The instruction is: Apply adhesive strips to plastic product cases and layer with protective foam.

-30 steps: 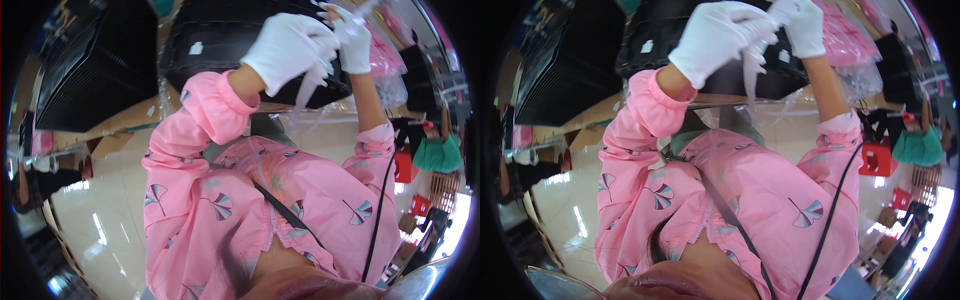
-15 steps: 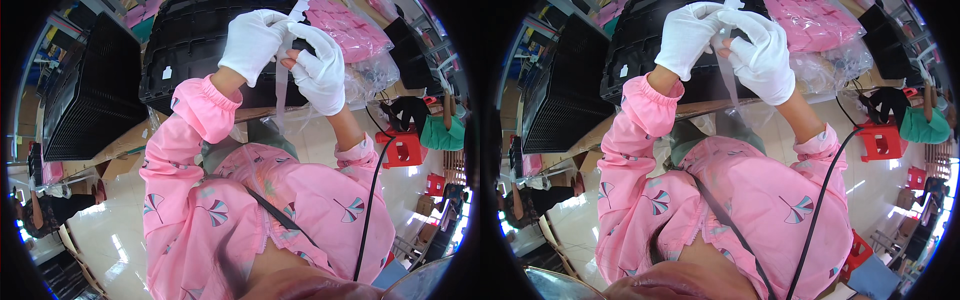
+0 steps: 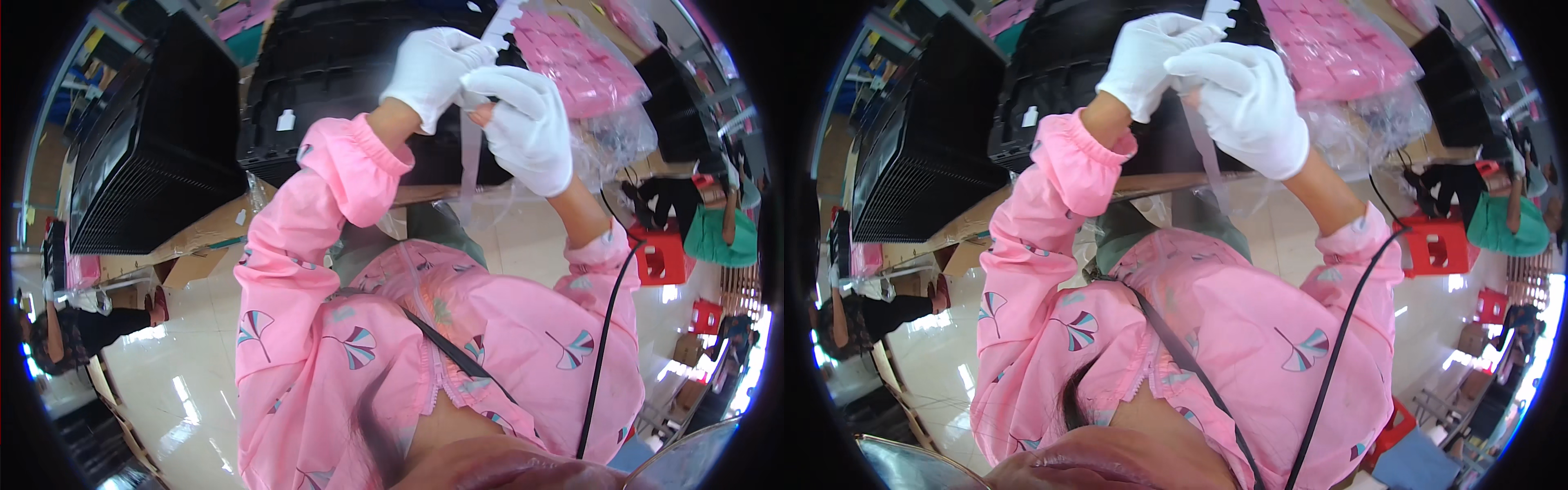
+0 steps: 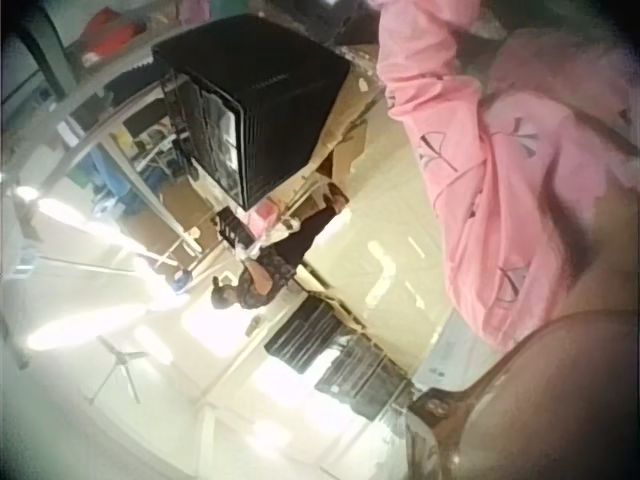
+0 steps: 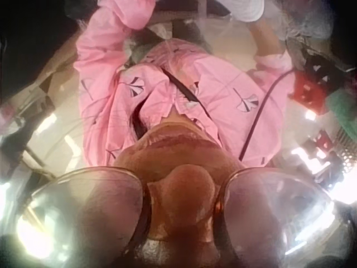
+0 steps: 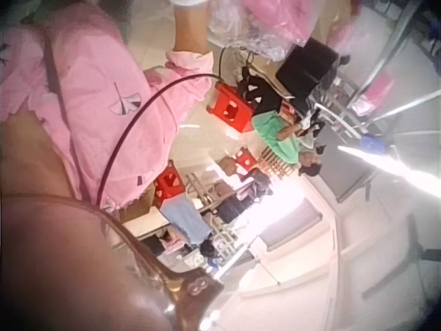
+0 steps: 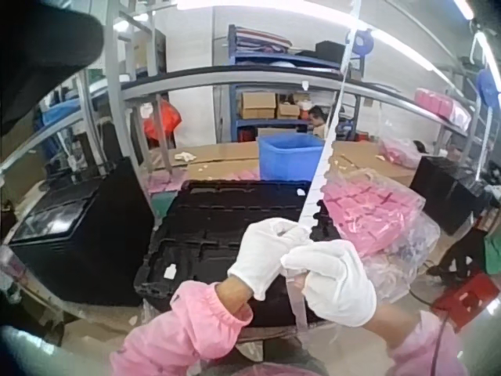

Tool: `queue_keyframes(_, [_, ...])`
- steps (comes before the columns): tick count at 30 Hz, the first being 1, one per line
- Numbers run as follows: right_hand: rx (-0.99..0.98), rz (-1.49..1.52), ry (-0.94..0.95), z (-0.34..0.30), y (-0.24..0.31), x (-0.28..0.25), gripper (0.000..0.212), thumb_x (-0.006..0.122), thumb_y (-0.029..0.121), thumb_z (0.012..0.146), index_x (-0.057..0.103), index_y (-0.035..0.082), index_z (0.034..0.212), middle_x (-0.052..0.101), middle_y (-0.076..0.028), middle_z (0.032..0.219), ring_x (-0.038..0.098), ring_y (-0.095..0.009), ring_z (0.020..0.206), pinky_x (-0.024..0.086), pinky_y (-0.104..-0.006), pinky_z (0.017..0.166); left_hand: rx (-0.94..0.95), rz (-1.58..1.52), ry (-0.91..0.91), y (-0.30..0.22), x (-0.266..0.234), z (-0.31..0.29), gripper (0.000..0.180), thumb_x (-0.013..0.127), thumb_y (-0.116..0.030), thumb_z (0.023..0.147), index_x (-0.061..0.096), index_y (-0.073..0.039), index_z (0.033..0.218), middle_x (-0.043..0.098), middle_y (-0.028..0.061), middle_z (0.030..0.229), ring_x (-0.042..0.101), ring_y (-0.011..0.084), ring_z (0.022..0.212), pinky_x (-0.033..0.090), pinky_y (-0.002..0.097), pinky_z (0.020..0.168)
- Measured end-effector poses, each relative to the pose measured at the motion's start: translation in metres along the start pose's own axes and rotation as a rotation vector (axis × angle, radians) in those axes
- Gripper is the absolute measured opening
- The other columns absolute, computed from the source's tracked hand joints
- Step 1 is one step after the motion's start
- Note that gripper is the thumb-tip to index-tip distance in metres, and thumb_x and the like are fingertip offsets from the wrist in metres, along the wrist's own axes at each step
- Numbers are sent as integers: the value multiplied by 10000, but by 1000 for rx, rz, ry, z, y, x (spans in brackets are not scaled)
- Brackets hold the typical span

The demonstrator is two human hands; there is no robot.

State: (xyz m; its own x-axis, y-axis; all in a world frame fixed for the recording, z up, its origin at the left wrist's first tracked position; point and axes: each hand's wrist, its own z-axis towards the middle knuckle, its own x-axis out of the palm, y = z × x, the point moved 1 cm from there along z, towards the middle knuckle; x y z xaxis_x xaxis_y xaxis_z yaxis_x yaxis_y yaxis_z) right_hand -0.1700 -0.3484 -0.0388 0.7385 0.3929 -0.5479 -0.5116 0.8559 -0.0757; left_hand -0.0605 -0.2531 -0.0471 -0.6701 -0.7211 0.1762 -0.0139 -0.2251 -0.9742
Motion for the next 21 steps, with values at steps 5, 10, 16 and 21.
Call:
queue_keyframes(5, [440,434,104,60,-14,1,150,573,-1,794,638,10,929,653,-107,995,629,-199,843,484,-271,755,240,629,89,-6,-13,-14,258,661,-178,793,653,-6,985,668,138,846,646,212,712,512,303,650])
queue_keyframes(10, [203,169,309,115,-133,113,161,589,32,784,668,16,922,660,-133,849,639,-260,822,500,-315,723,610,936,-59,-16,-44,-66,350,705,-245,770,637,-42,1046,660,154,943,641,303,807,513,332,685])
queue_keyframes(16, [343,209,738,155,-167,209,218,600,160,815,675,-5,935,652,-142,1056,612,-226,977,451,-301,867,668,1111,-238,-20,-100,-101,277,721,-156,751,655,-91,1013,676,70,892,653,242,747,518,314,673])
queue_keyframes(21, [334,236,986,181,-159,252,151,604,135,764,662,8,822,664,-107,914,615,-216,871,454,-309,811,693,1040,-253,-6,-123,-106,246,729,-149,740,663,-108,973,674,29,823,632,207,654,512,321,645])
